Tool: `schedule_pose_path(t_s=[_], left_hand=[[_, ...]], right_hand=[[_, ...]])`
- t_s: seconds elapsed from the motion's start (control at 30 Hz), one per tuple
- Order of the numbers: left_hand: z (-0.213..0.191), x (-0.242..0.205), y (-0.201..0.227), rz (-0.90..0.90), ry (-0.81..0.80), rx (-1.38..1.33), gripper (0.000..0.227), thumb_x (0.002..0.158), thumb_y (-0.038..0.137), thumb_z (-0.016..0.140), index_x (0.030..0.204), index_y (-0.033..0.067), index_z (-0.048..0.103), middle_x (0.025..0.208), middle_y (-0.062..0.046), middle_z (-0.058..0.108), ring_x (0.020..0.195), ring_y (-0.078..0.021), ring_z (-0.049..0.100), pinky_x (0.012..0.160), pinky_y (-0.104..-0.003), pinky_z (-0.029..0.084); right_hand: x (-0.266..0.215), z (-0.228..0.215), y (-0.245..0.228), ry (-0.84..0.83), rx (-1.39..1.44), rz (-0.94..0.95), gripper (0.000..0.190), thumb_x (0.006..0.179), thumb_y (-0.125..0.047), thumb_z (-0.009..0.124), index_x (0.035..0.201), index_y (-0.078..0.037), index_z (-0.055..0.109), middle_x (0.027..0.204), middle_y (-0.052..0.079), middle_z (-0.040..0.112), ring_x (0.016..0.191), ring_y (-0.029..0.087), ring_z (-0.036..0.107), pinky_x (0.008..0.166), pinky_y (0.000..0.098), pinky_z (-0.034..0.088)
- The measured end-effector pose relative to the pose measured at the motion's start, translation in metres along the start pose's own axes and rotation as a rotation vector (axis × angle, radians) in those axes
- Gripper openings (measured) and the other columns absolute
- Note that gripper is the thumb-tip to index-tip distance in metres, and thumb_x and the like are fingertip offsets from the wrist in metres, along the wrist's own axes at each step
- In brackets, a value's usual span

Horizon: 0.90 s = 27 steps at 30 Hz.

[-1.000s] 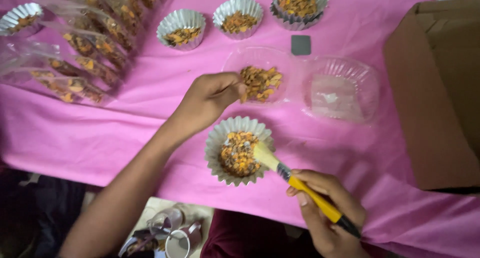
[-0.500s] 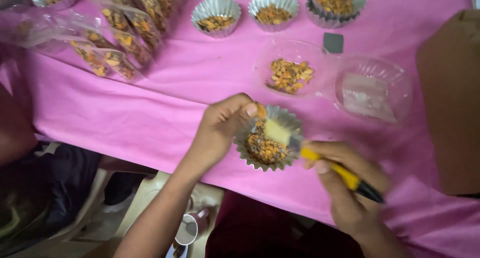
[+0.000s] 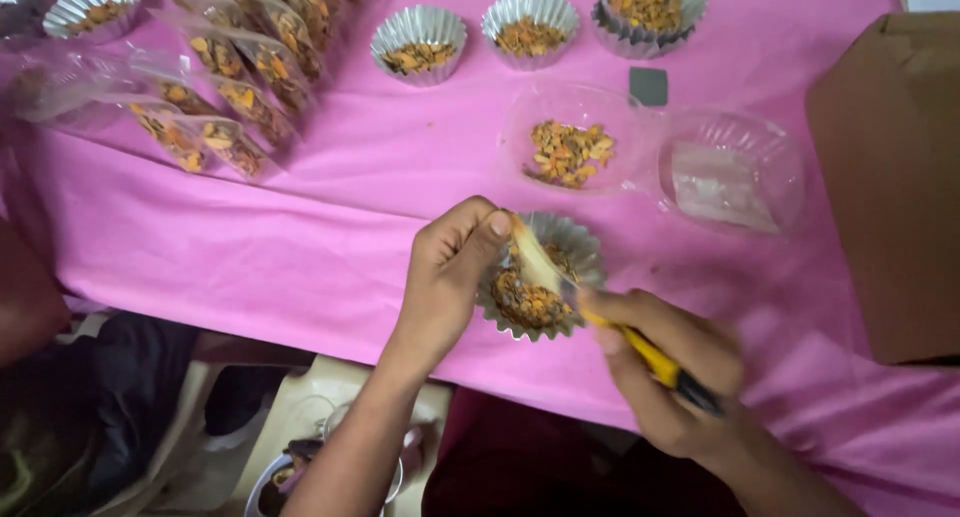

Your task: Sorting and placing dried herbs into small paper liners using a brush and hands at a production table.

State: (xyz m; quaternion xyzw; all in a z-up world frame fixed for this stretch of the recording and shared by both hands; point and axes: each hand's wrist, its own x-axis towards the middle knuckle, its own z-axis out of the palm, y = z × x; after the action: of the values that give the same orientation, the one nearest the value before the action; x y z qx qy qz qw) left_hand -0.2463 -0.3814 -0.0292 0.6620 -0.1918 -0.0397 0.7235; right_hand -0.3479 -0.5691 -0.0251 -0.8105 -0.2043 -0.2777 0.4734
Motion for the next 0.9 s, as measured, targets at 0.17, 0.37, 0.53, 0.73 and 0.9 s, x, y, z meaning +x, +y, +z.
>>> schedule_pose_path(t_s=[0.17, 0.37, 0.53, 0.73, 0.9], left_hand=[[0.002, -0.007, -0.001, 0.053, 0.049, 0.074, 0.029, 0.106, 0.023, 0.053, 0.079, 0.0146, 0.060, 0.063, 0.009, 0.038, 0.057, -0.0047, 0.033, 0.054, -0.025, 0.027], [0.014, -0.017, -0.009, 0.000, 0.009, -0.286, 0.020, 0.102, 0.015, 0.053, 0.083, 0.0128, 0.060, 0.073, 0.005, 0.053, 0.064, -0.0040, 0.040, 0.059, -0.022, 0.029], [0.004, -0.021, 0.004, -0.006, -0.114, -0.222, 0.019, 0.106, 0.024, 0.054, 0.092, 0.0112, 0.058, 0.081, 0.005, 0.050, 0.075, -0.0059, 0.047, 0.069, -0.022, 0.040], [-0.006, -0.023, 0.026, 0.152, -0.288, 0.110, 0.018, 0.109, 0.024, 0.048, 0.098, 0.0102, 0.054, 0.079, 0.004, 0.043, 0.069, -0.0084, 0.039, 0.062, -0.025, 0.036], [0.002, -0.028, 0.017, 0.082, -0.299, 0.049, 0.013, 0.107, 0.007, 0.051, 0.094, 0.0093, 0.053, 0.073, 0.004, 0.044, 0.062, -0.0057, 0.037, 0.055, -0.024, 0.032]], right_hand=[[0.013, 0.006, 0.003, 0.103, -0.060, -0.104, 0.038, 0.088, 0.017, 0.050, 0.122, 0.007, 0.064, 0.103, 0.018, 0.072, 0.068, 0.013, 0.063, 0.054, 0.0181, 0.053], [0.036, 0.034, 0.005, 0.042, -0.207, -0.188, 0.026, 0.091, 0.005, 0.074, 0.117, 0.004, 0.068, 0.112, 0.013, 0.074, 0.100, 0.026, 0.072, 0.100, 0.0354, 0.058], [0.042, 0.018, 0.004, -0.019, -0.060, -0.146, 0.014, 0.098, 0.001, 0.062, 0.110, 0.004, 0.069, 0.102, 0.015, 0.072, 0.088, 0.022, 0.072, 0.085, 0.0304, 0.059], [0.051, -0.002, 0.003, -0.147, 0.045, 0.016, 0.014, 0.095, -0.002, 0.067, 0.109, -0.002, 0.069, 0.102, 0.009, 0.074, 0.091, 0.016, 0.070, 0.085, 0.0265, 0.055], [0.050, 0.001, 0.003, -0.130, 0.089, 0.093, 0.016, 0.093, -0.001, 0.070, 0.109, -0.001, 0.070, 0.104, 0.008, 0.076, 0.098, 0.016, 0.073, 0.089, 0.0254, 0.058]])
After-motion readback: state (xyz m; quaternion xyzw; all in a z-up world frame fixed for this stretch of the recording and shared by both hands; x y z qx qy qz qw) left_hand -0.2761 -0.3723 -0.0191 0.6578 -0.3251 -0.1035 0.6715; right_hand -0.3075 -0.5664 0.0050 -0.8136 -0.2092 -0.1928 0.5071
